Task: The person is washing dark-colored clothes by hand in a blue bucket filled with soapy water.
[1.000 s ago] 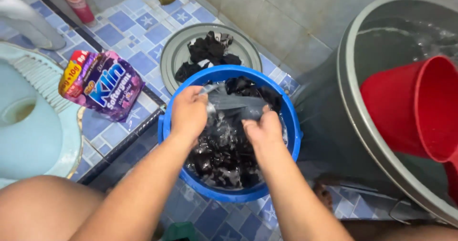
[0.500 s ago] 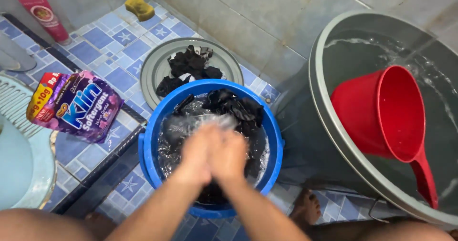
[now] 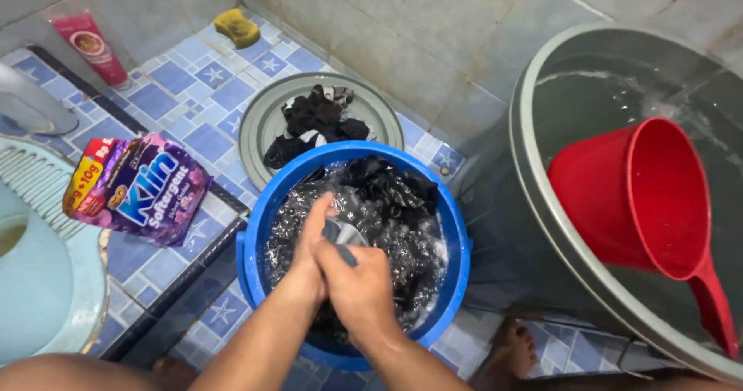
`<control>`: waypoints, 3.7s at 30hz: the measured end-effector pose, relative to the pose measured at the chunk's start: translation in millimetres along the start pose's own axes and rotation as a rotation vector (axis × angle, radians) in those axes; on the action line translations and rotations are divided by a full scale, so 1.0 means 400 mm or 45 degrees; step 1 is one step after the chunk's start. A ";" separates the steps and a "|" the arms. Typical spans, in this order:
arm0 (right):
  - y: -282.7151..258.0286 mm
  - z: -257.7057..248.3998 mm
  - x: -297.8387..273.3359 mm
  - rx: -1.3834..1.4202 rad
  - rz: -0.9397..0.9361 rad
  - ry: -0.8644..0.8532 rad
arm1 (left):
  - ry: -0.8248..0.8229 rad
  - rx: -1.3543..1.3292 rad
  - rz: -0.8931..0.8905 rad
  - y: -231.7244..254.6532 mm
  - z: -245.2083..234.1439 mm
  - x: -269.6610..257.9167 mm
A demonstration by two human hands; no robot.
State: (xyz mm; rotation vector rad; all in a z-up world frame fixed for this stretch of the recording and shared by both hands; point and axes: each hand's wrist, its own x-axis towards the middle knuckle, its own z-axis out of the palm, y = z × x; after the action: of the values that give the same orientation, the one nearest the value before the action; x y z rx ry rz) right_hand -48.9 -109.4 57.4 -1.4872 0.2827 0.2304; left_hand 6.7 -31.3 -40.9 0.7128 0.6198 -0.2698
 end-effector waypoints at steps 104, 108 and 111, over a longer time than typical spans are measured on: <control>-0.072 -0.199 0.291 0.524 0.425 -0.122 | 0.473 1.990 0.607 0.089 -0.042 -0.030; 0.045 -0.232 0.265 0.307 0.593 -0.098 | 0.468 2.205 0.353 0.056 -0.110 0.042; 0.123 -0.250 0.229 0.268 0.678 -0.143 | 0.327 2.219 0.150 0.122 -0.035 -0.051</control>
State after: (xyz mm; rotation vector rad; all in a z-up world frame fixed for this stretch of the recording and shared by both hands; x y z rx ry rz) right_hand 17.5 -207.6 -25.2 -1.1635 0.5927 0.6865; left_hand 5.7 14.4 -10.9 2.4755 0.4621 -0.6059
